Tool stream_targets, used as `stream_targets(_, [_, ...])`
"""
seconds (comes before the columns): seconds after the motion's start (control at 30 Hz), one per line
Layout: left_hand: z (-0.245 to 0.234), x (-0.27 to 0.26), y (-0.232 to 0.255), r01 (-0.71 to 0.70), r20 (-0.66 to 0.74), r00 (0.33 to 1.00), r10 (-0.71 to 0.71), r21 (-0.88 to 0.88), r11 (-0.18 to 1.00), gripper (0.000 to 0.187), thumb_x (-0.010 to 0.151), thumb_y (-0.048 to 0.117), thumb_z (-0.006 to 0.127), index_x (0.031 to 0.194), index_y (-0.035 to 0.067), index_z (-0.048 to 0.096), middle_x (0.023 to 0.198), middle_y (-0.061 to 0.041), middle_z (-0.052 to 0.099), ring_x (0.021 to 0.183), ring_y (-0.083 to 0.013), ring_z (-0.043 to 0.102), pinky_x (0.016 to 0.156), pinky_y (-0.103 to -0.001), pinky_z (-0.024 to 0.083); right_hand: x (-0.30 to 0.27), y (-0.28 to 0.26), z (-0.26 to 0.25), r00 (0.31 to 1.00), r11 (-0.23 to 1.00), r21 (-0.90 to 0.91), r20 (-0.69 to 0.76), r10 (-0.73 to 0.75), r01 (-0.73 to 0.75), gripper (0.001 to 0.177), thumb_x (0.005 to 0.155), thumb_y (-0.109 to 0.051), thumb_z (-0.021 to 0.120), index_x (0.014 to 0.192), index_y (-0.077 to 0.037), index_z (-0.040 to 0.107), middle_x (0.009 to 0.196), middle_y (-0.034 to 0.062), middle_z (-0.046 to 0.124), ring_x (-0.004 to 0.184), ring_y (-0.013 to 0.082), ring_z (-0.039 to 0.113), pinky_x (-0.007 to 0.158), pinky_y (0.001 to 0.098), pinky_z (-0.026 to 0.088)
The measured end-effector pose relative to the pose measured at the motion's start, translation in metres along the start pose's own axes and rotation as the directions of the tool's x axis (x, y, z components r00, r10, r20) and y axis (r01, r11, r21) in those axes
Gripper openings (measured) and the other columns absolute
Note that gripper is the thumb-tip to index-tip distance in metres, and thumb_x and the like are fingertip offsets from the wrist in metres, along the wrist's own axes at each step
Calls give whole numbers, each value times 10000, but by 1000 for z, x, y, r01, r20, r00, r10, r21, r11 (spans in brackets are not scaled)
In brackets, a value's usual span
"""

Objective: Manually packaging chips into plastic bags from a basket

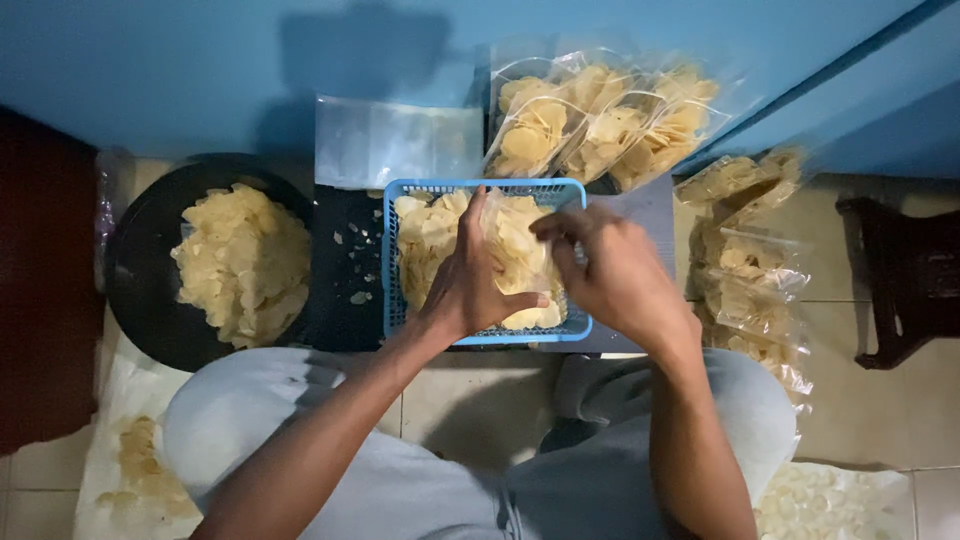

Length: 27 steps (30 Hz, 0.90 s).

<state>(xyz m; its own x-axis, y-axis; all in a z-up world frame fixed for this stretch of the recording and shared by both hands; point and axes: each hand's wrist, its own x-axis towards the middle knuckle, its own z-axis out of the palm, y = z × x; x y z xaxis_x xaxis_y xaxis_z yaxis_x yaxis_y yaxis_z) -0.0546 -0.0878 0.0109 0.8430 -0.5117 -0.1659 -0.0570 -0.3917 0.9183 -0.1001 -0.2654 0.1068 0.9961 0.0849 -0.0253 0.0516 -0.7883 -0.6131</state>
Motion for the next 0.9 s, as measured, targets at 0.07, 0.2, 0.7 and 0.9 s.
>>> stream_targets(0.07, [6,-3,3,-56,-17,998,56,-14,998,1354,634,308,941,1603,106,16,1586,-335,253,1230,-554,570,992,-630,514,-3,-9,-3,994,999,-19,102,-29,31,266,913,-132,656,1119,16,735,936,282,733,912,499,716,776,593,548])
stream_targets(0.2, [4,-8,7,-22,46,999,20,43,999,1399,630,212,958,1615,92,-28,1640,-320,136,1288,-575,513,1014,-634,493,1,-6,6,969,959,-283,241,63,8,369,883,-256,730,1189,-49,746,1119,211,754,1078,455,694,847,596,563])
stream_targets(0.7, [36,3,-56,27,134,989,-68,286,958,1284,712,168,922,1615,58,17,1603,-316,187,1249,-632,487,901,-685,545,12,81,36,954,971,-206,245,173,-123,357,909,-28,582,1222,-87,744,1027,273,755,978,520,696,838,621,558])
stream_targets(0.9, [50,7,-78,42,139,987,-86,290,956,1322,701,119,926,1625,85,-18,1606,-340,132,1225,-621,516,878,-652,569,15,98,36,800,967,-212,551,236,-139,349,933,-92,520,1209,-21,722,986,266,781,948,523,726,841,553,562])
